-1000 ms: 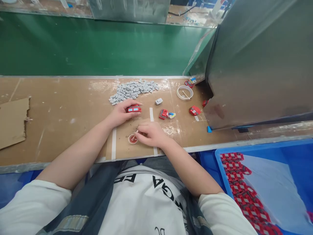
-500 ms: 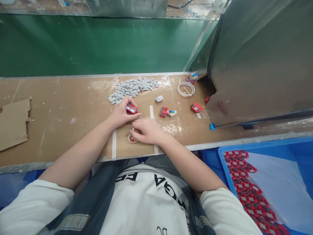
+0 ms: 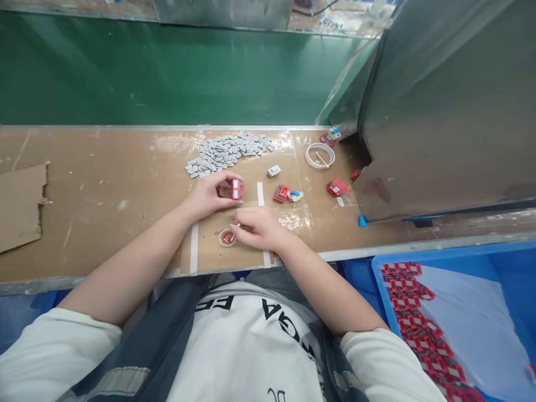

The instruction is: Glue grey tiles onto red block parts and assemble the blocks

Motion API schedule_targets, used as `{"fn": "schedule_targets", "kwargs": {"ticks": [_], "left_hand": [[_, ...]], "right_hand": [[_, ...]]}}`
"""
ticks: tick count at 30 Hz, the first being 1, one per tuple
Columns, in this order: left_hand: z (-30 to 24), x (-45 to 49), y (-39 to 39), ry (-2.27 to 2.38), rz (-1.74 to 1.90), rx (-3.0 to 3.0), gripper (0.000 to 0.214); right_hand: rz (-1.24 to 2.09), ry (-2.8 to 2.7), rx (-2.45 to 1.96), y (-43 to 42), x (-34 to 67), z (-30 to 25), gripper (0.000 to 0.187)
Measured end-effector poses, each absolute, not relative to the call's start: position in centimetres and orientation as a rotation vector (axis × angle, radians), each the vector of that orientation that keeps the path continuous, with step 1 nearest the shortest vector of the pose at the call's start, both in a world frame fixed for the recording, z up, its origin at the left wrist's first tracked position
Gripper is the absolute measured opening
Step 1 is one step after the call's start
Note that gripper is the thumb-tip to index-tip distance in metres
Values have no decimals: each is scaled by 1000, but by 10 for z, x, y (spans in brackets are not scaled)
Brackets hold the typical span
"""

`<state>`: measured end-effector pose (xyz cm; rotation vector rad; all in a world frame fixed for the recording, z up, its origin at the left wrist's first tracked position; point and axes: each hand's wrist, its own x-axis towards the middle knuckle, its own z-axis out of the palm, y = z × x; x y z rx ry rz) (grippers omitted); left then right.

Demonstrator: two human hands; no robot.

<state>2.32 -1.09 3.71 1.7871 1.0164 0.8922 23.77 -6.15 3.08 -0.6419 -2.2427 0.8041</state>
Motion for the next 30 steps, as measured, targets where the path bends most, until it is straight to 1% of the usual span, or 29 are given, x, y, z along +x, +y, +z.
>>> {"fn": "schedule_targets", "kwargs": {"ticks": [3, 5, 8, 12, 19, 25, 30], "left_hand": [[38, 23, -10, 1014, 902, 1795, 47], [38, 23, -10, 1012, 892, 1763, 49], [37, 23, -11, 1008, 859, 1735, 51], [39, 23, -12, 999, 814, 1702, 52], [45, 24, -13, 1096, 773, 1803, 48], [46, 25, -13, 1107, 759, 1810, 48], [46, 26, -14, 1112, 756, 1789, 50]], "right_hand": [[896, -2200, -609, -62, 238, 29, 41], [899, -2114, -616, -61, 239, 29, 43], [782, -1878, -712, -57, 242, 32, 46], [558, -1628, -983, -47, 246, 35, 47], [544, -1666, -1180, -39, 242, 33, 47], [512, -1696, -1170, -37, 242, 30, 50], [527, -1707, -1124, -36, 240, 30, 47]]}}
